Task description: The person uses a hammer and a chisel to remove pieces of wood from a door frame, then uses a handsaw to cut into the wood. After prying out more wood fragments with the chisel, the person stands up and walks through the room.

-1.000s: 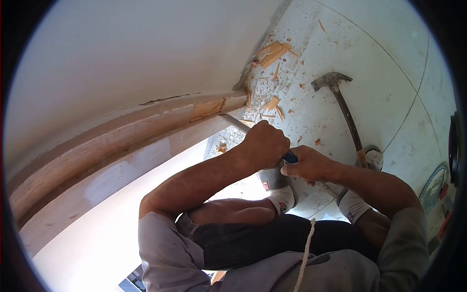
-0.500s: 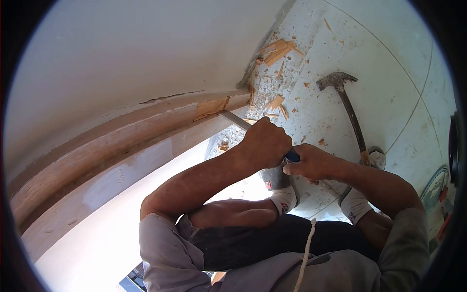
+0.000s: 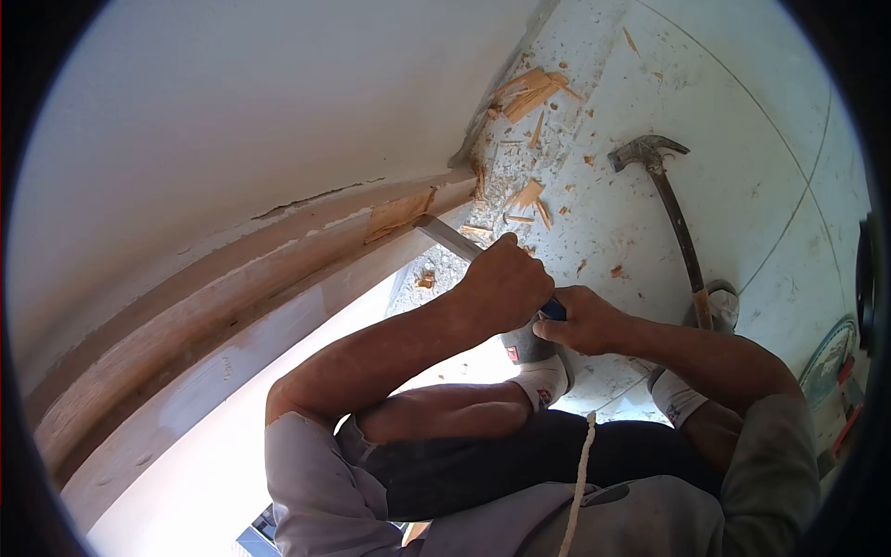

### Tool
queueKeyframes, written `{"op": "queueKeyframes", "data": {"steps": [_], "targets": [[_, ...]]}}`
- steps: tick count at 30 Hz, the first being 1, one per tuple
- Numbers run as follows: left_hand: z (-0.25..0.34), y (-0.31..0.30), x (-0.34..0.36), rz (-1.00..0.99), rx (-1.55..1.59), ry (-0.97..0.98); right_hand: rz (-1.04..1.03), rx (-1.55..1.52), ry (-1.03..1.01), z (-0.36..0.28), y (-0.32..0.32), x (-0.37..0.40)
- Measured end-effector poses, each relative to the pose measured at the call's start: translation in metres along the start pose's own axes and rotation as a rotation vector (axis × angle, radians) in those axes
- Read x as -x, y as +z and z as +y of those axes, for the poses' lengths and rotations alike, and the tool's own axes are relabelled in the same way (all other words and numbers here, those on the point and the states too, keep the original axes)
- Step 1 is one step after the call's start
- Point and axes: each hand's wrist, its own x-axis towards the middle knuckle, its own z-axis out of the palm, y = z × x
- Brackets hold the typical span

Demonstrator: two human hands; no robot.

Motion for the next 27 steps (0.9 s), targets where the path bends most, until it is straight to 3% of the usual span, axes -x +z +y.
{"op": "queueKeyframes", "data": {"steps": [15,17,27], "targets": [[0.006,-0.008,-0.004,-0.096,0.005,-0.05,0.045,-0.013,-0.054,0.016,0.008,-0.006],[0.008,-0.015,-0.006,-0.19,-0.034,-0.054,0.049,-0.018,-0.061,0.016,0.007,-0.006],[0.003,-0.003,-0.006,-0.142,-0.028,-0.074,0.047,-0.002,-0.032,0.013,0.006,-0.009]]}}
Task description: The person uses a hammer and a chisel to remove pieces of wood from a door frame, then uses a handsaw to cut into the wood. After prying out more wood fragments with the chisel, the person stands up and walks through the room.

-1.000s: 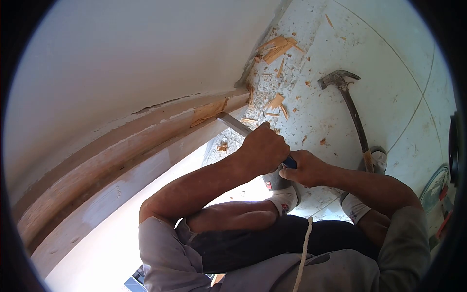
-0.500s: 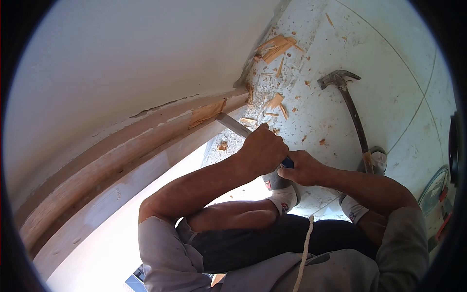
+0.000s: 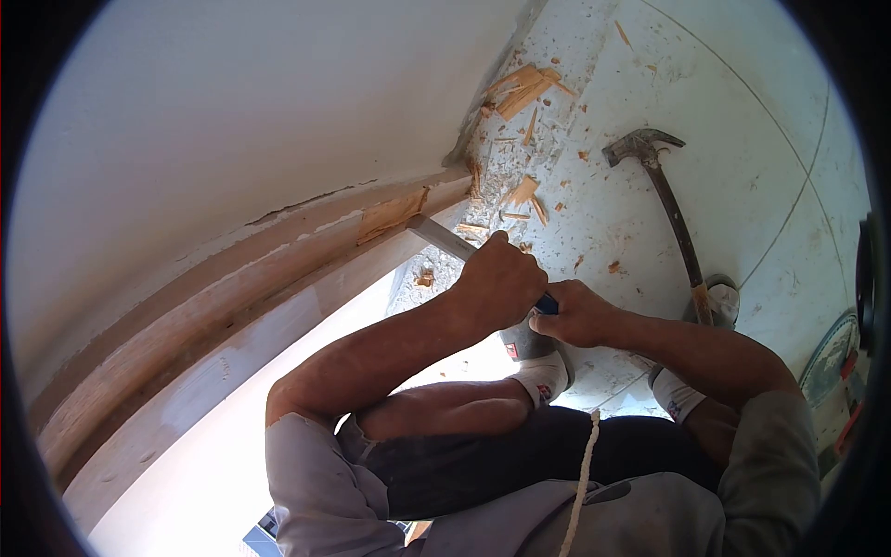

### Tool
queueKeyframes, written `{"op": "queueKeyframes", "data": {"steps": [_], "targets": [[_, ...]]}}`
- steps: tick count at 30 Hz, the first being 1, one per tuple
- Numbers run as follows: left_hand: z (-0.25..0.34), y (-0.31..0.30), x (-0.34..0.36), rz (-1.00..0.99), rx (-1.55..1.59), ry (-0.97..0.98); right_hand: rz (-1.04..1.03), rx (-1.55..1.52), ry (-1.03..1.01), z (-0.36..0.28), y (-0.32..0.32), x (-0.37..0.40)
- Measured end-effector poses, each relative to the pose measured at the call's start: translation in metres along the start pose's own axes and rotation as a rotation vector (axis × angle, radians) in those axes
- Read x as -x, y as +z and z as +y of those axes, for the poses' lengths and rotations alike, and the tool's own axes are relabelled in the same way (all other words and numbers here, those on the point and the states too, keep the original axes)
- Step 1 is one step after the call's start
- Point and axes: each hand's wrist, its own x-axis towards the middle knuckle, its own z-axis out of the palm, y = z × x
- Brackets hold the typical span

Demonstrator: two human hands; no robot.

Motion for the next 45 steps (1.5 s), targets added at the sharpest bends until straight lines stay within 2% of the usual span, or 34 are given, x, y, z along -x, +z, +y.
{"op": "queueKeyframes", "data": {"steps": [5,8,10,14,16,18,20,21,23,26,33,35,40,45], "targets": [[-0.002,0.002,0.001,0.076,0.031,0.027,-0.02,-0.015,0.023,-0.006,-0.005,0.002],[-0.003,-0.004,0.001,0.11,0.047,0.022,-0.084,-0.006,0.102,-0.023,-0.018,0.005],[-0.003,-0.009,0.0,0.088,0.048,0.014,-0.174,-0.026,0.262,-0.038,-0.028,0.009],[-0.005,-0.016,0.002,-0.003,0.063,0.042,-0.148,-0.02,0.262,-0.036,-0.016,0.009],[-0.006,-0.012,0.004,0.005,0.073,0.067,-0.004,0.047,0.172,-0.03,-0.001,0.005],[-0.007,-0.007,0.005,0.004,0.095,0.094,-0.031,0.036,0.215,-0.034,-0.005,0.01],[-0.007,-0.005,0.008,0.132,0.146,0.089,-0.061,0.015,0.248,-0.037,-0.001,0.013],[-0.007,-0.007,0.008,0.131,0.139,0.094,-0.036,0.027,0.23,-0.037,0.004,0.013],[-0.007,-0.012,0.007,-0.011,0.087,0.108,0.002,0.045,0.205,-0.037,0.001,0.011],[-0.006,-0.011,0.009,0.04,0.104,0.113,-0.033,0.025,0.225,-0.039,0.003,0.014],[-0.004,-0.016,0.013,0.004,0.09,0.078,-0.046,-0.189,0.113,-0.033,0.019,0.014],[-0.004,-0.021,0.015,-0.108,0.073,0.071,-0.054,-0.262,0.086,-0.035,0.026,0.014],[-0.002,-0.005,0.016,-0.023,0.069,0.059,0.083,-0.178,0.099,-0.024,0.039,0.008],[-0.001,-0.005,0.014,0.019,0.052,0.054,0.081,-0.03,0.105,-0.032,0.023,0.013]]}}
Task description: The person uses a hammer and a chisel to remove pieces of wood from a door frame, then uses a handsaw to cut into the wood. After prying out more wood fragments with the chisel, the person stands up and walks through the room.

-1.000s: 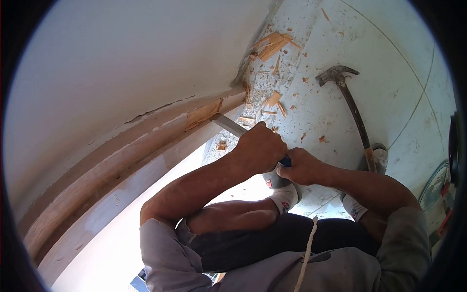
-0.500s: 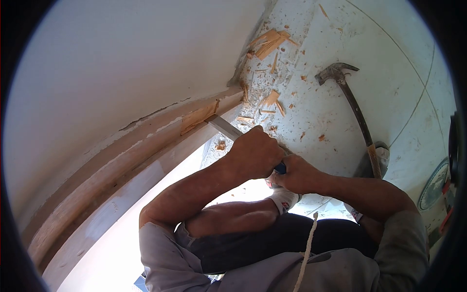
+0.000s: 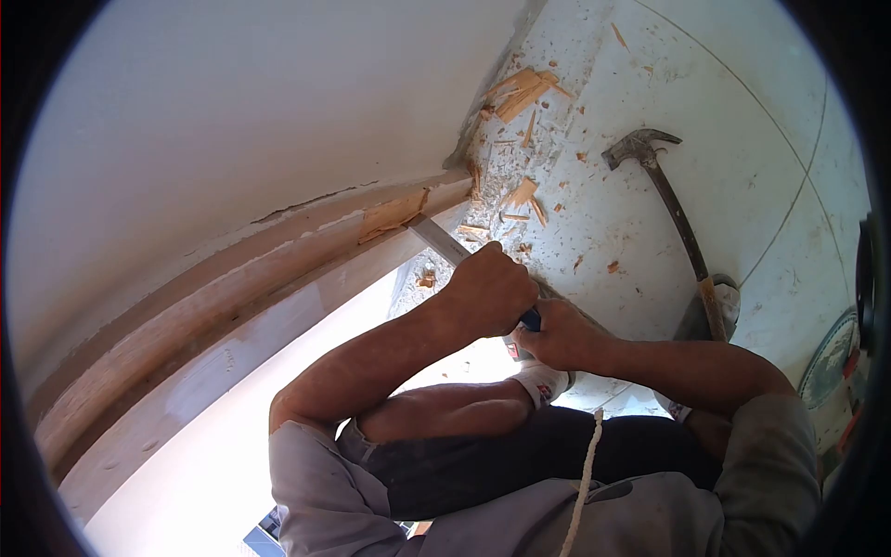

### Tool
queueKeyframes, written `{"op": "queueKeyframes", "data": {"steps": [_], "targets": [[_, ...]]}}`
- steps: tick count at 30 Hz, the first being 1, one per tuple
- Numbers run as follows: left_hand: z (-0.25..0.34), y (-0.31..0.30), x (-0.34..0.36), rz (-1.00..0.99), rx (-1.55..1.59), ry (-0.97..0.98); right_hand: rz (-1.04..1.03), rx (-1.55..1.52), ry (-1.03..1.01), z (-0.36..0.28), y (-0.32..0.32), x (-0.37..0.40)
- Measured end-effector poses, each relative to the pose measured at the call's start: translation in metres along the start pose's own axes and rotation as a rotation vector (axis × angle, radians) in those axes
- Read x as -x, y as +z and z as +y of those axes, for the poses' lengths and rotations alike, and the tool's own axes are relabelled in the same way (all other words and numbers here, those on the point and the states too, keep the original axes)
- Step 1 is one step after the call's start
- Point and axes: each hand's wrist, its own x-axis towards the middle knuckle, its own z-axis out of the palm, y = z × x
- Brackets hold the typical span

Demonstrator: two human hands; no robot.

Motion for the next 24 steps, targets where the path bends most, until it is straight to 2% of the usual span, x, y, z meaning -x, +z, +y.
{"op": "queueKeyframes", "data": {"steps": [3,5,8,10,13,18,20,24], "targets": [[0.0,0.002,0.0,-0.002,0.004,-0.002,-0.035,0.0,0.016,0.003,-0.004,-0.004],[-0.001,0.004,-0.001,0.098,0.011,-0.005,-0.059,-0.013,0.034,0.005,-0.009,-0.008],[-0.006,0.004,-0.011,0.045,-0.049,0.014,-0.104,0.055,0.131,0.002,-0.023,-0.009],[-0.006,0.005,-0.016,0.069,-0.072,0.012,0.072,0.228,-0.058,0.013,-0.02,-0.014],[-0.006,0.006,-0.017,0.092,-0.096,-0.005,0.173,0.264,-0.148,0.022,-0.019,-0.014],[-0.004,0.0,-0.021,0.091,-0.092,-0.033,0.206,0.407,-0.129,0.011,-0.033,-0.004],[-0.005,-0.002,-0.025,0.178,-0.088,-0.064,0.218,0.481,-0.141,0.007,-0.037,-0.001],[-0.002,-0.017,-0.026,0.165,-0.118,-0.028,0.224,0.309,-0.139,0.01,-0.032,0.001]]}}
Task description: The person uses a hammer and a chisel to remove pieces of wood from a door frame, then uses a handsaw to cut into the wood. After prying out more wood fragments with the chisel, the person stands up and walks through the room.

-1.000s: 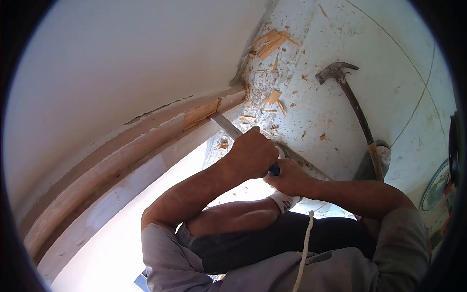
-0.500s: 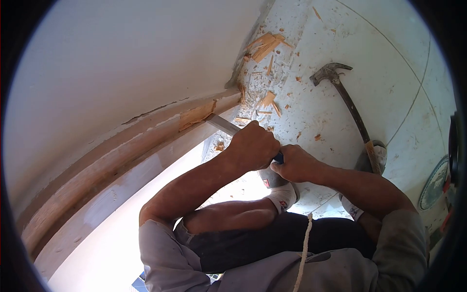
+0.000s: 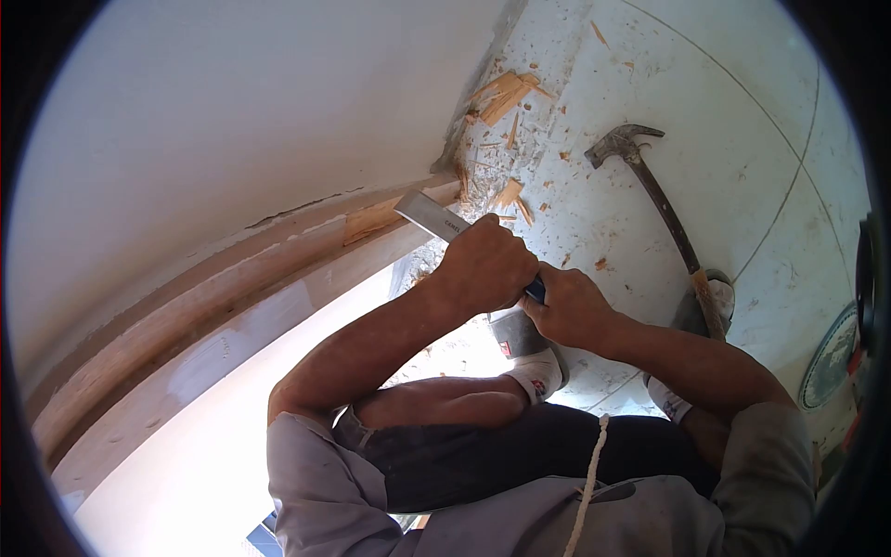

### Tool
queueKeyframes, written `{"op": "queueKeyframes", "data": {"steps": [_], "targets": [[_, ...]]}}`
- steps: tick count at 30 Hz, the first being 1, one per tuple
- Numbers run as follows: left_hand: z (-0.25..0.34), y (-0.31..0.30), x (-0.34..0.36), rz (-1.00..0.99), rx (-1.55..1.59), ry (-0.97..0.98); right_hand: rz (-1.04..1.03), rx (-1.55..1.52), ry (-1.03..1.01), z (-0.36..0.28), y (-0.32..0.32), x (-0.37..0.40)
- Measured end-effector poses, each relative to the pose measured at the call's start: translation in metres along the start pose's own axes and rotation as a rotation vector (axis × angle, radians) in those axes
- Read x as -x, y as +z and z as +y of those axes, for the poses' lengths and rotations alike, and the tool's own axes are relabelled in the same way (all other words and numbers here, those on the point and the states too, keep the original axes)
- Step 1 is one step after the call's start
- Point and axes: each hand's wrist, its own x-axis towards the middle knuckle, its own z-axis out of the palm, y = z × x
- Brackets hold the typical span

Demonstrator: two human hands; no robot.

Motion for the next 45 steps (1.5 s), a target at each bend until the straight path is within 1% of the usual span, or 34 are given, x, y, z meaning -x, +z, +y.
{"op": "queueKeyframes", "data": {"steps": [1,2,4,7,9,11,13,15,22,25,28,30,33,35,36,37,41,43,45], "targets": [[0.002,0.0,0.0,-0.036,0.038,0.012,-0.032,-0.08,0.002,0.002,0.004,0.002],[0.006,0.002,0.002,-0.07,0.082,0.023,-0.043,-0.084,0.003,0.005,0.007,0.005],[0.011,0.007,0.004,-0.099,0.127,0.018,-0.198,-0.161,0.017,0.005,0.001,0.008],[0.014,0.002,0.01,-0.144,0.201,0.005,-0.223,-0.212,0.044,0.001,0.005,0.01],[0.013,-0.008,0.01,-0.208,0.151,-0.05,-0.223,-0.193,0.061,-0.004,0.004,0.007],[0.011,-0.01,0.011,-0.21,0.154,-0.052,-0.224,-0.173,0.078,-0.007,0.003,0.005],[0.009,-0.009,0.014,-0.213,0.155,-0.053,-0.227,-0.168,0.03,-0.007,0.002,0.004],[0.007,-0.003,0.018,-0.102,0.176,-0.026,-0.227,-0.168,0.045,-0.009,0.005,0.002],[0.004,0.001,0.025,-0.079,0.166,-0.046,-0.265,-0.169,0.057,-0.015,0.005,-0.001],[0.004,-0.001,0.026,-0.067,0.179,-0.034,-0.25,-0.157,0.07,-0.016,0.008,-0.001],[0.005,-0.009,0.026,-0.109,0.197,-0.046,-0.281,-0.191,0.07,-0.02,0.002,0.002],[0.006,-0.017,0.026,-0.209,0.204,-0.078,-0.308,-0.199,0.076,-0.025,-0.004,0.003],[0.004,-0.021,0.028,-0.246,0.224,-0.061,-0.334,-0.182,0.091,-0.032,-0.006,0.006],[0.002,-0.022,0.032,-0.229,0.253,-0.059,-0.333,-0.161,0.102,-0.038,-0.005,0.01],[0.002,-0.023,0.035,-0.215,0.284,-0.057,-0.343,-0.207,0.112,-0.042,-0.005,0.013],[0.003,-0.024,0.037,-0.223,0.291,-0.053,-0.352,-0.255,0.124,-0.046,-0.005,0.017],[-0.002,-0.027,0.038,-0.247,0.341,-0.032,-0.394,-0.245,0.152,-0.056,-0.007,0.016],[-0.005,-0.026,0.037,-0.277,0.358,-0.021,-0.338,-0.28,0.154,-0.053,0.005,0.014],[-0.005,-0.024,0.037,-0.288,0.328,-0.016,-0.344,-0.293,0.152,-0.049,0.002,0.012]]}}
